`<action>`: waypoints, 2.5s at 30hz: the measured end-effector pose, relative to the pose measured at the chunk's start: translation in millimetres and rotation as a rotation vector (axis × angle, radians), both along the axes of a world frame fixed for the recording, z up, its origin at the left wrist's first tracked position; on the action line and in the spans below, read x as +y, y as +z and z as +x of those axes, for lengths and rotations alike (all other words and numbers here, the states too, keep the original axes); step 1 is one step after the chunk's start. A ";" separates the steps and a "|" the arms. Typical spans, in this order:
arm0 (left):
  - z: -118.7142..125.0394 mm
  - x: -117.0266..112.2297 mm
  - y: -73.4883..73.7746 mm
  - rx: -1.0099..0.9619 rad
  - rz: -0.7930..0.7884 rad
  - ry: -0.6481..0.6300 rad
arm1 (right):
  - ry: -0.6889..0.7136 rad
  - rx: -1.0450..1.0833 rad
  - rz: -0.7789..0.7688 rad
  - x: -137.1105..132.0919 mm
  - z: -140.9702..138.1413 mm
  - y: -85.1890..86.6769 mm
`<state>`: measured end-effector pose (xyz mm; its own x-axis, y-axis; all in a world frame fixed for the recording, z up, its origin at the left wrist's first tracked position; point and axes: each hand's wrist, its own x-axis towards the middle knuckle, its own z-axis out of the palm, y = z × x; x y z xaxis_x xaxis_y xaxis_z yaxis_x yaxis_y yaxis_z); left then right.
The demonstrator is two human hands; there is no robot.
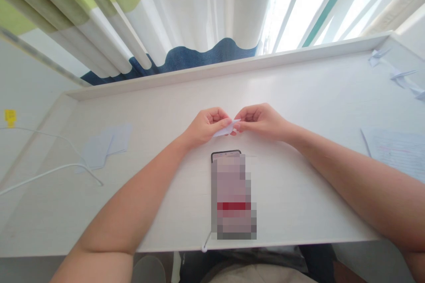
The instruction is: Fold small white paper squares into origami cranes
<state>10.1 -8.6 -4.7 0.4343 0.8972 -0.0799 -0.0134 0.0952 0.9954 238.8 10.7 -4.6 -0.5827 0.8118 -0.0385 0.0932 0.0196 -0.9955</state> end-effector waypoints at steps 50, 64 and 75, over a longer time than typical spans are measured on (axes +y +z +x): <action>9.8 -9.1 11.0 0.157 0.049 -0.002 | -0.145 0.029 0.105 3.4 -2.6 -2.5; 9.2 -9.1 10.5 0.213 0.031 0.028 | -0.083 0.118 0.002 2.6 -1.8 -1.3; 13.5 -10.8 14.1 0.214 -0.025 0.094 | -0.094 0.038 0.086 0.3 -2.8 -5.7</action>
<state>23.6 -19.4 9.4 0.3194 0.9297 -0.1834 0.1876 0.1277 0.9739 236.0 11.0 -10.3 -0.5034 0.8624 0.0542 0.0611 0.0981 -0.9933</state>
